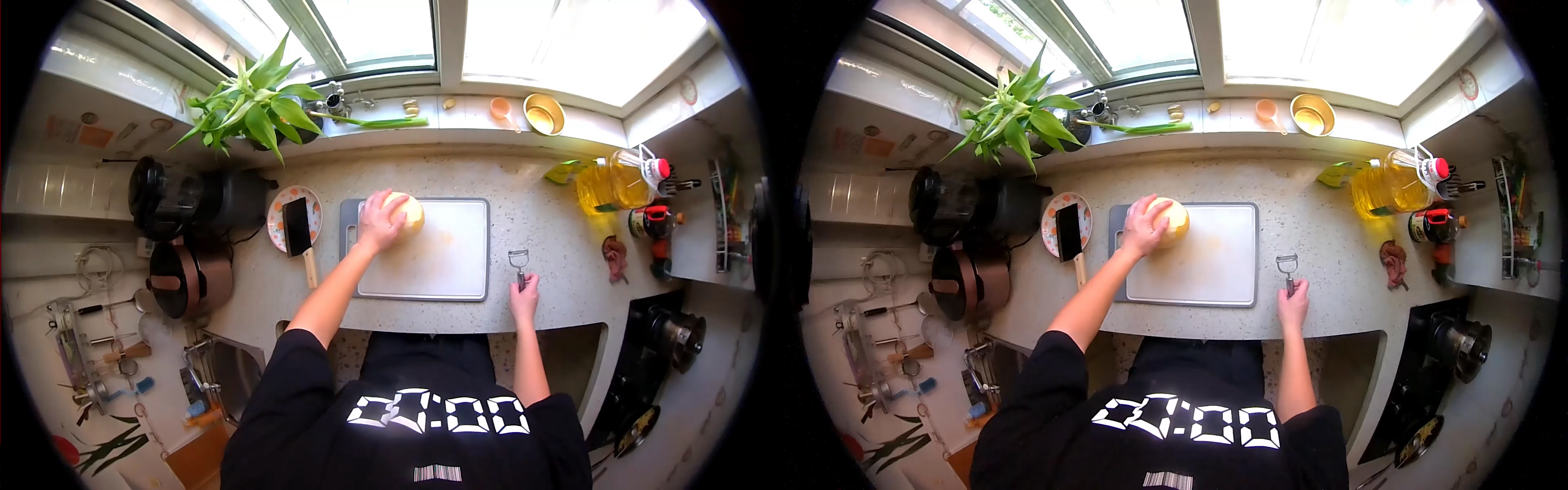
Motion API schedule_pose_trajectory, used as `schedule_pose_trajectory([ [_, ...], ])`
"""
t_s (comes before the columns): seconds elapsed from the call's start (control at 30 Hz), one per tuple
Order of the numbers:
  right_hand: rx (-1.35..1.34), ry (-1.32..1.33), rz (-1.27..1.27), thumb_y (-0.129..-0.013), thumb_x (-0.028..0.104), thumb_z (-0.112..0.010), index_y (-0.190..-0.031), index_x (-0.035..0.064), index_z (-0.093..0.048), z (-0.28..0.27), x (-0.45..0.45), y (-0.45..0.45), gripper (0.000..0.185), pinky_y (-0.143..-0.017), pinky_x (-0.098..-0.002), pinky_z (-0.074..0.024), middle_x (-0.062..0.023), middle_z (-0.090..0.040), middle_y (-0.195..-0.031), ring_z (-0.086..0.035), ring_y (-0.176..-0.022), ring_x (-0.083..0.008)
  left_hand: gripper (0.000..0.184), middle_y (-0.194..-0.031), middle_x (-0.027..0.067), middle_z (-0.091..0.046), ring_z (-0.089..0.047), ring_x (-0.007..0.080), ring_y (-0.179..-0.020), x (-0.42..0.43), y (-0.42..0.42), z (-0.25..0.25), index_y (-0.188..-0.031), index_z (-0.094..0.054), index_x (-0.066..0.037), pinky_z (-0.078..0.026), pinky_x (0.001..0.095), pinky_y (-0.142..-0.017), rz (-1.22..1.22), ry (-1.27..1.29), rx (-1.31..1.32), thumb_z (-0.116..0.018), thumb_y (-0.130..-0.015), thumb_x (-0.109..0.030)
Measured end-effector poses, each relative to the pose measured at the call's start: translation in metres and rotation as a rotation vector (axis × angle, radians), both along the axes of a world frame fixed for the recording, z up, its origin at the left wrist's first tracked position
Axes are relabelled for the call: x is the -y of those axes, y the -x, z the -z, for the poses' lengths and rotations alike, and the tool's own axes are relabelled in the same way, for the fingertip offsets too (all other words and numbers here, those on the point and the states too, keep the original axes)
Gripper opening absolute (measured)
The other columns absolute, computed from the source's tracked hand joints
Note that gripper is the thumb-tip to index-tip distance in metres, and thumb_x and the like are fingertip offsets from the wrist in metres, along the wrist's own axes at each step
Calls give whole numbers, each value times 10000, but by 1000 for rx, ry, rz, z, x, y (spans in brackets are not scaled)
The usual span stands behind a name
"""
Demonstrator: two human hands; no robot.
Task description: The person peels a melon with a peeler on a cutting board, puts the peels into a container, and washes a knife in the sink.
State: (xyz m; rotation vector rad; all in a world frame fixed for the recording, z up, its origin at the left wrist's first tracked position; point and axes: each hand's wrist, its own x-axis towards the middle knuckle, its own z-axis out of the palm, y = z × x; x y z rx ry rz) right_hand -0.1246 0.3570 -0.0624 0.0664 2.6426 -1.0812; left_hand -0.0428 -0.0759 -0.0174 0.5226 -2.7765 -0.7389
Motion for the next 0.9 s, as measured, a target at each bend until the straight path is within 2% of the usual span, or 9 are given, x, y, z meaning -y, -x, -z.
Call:
schedule_pose_trajectory([
  [0.07, 33, 106, -6, -882, 112, -669, -1133, 62, -496, -7, -1, -3, 309, -675, -406, -514, -120, -648, -734, -635, -667, -281, 612, -1467, 182, -542, -491, 437, -1348, 2, 2, 2, -1373, -670, -299, -417, 526, -1145, 37, 18, 25, -743, -823, -558],
  [0.13, 53, 139, -22, -904, 121, -674, -1139, 59, -506, -15, 6, -7, 296, -675, -381, -513, -107, -661, -737, -630, -673, -224, 765, -1457, 181, -540, -507, 431, -1328, 8, 8, -23, -1389, -651, -284, -427, 523, -1142, 118, 47, 74, -825, -713, -598],
  [0.23, 98, 186, -32, -920, 142, -693, -1150, 49, -538, -11, 16, -15, 292, -685, -365, -517, -98, -679, -761, -632, -700, -176, 972, -1495, 135, -516, -493, 420, -1347, 18, 8, -28, -1421, -611, -352, -463, 554, -1107, 155, -48, 188, -893, -535, -632],
  [0.5, 70, 257, -124, -932, 205, -727, -1168, 27, -603, 5, 47, -30, 321, -705, -348, -528, -98, -694, -818, -636, -738, -165, 969, -1435, 167, -572, -549, 383, -1330, -10, -14, -36, -1451, -587, -276, -462, 487, -1130, 222, -322, 519, -866, -589, -620],
  [0.57, 219, 348, -176, -957, 224, -720, -1116, 16, -630, 8, 48, -32, 277, -670, -345, -510, -94, -685, -789, -624, -717, -156, 990, -1478, 181, -546, -535, 397, -1356, -20, -36, -35, -1484, -562, -270, -452, 461, -1144, 221, -333, 418, -860, -609, -623],
  [0.67, 286, 421, -279, -976, 246, -705, -1051, 5, -659, 1, 57, -38, 256, -648, -346, -499, -101, -679, -769, -619, -697, -156, 999, -1562, 161, -482, -461, 400, -1436, -18, -58, -15, -1514, -536, -282, -401, 531, -1174, 196, -347, 174, -858, -627, -611],
  [0.77, 238, 374, -424, -998, 258, -684, -1008, 4, -678, -37, 76, -37, 254, -620, -334, -479, -91, -647, -737, -595, -662, -146, 1051, -1632, 113, -409, -374, 392, -1504, -20, -61, -20, -1539, -507, -272, -334, 636, -1182, 312, 26, 237, -883, -610, -589],
  [0.8, 202, 346, -485, -1009, 242, -673, -999, 5, -677, -49, 83, -36, 237, -600, -317, -463, -65, -616, -712, -567, -644, -122, 1093, -1636, 68, -402, -336, 399, -1520, -25, -58, -35, -1543, -495, -215, -293, 721, -1158, 291, -67, 252, -904, -590, -560],
  [0.9, 136, 286, -625, -1010, 260, -664, -968, 4, -700, -69, 109, -25, 262, -584, -332, -456, -74, -600, -663, -554, -613, -131, 1111, -1610, 108, -420, -372, 420, -1492, -42, -55, -37, -1527, -496, -152, -329, 667, -1168, 235, -61, 219, -925, -571, -523],
])
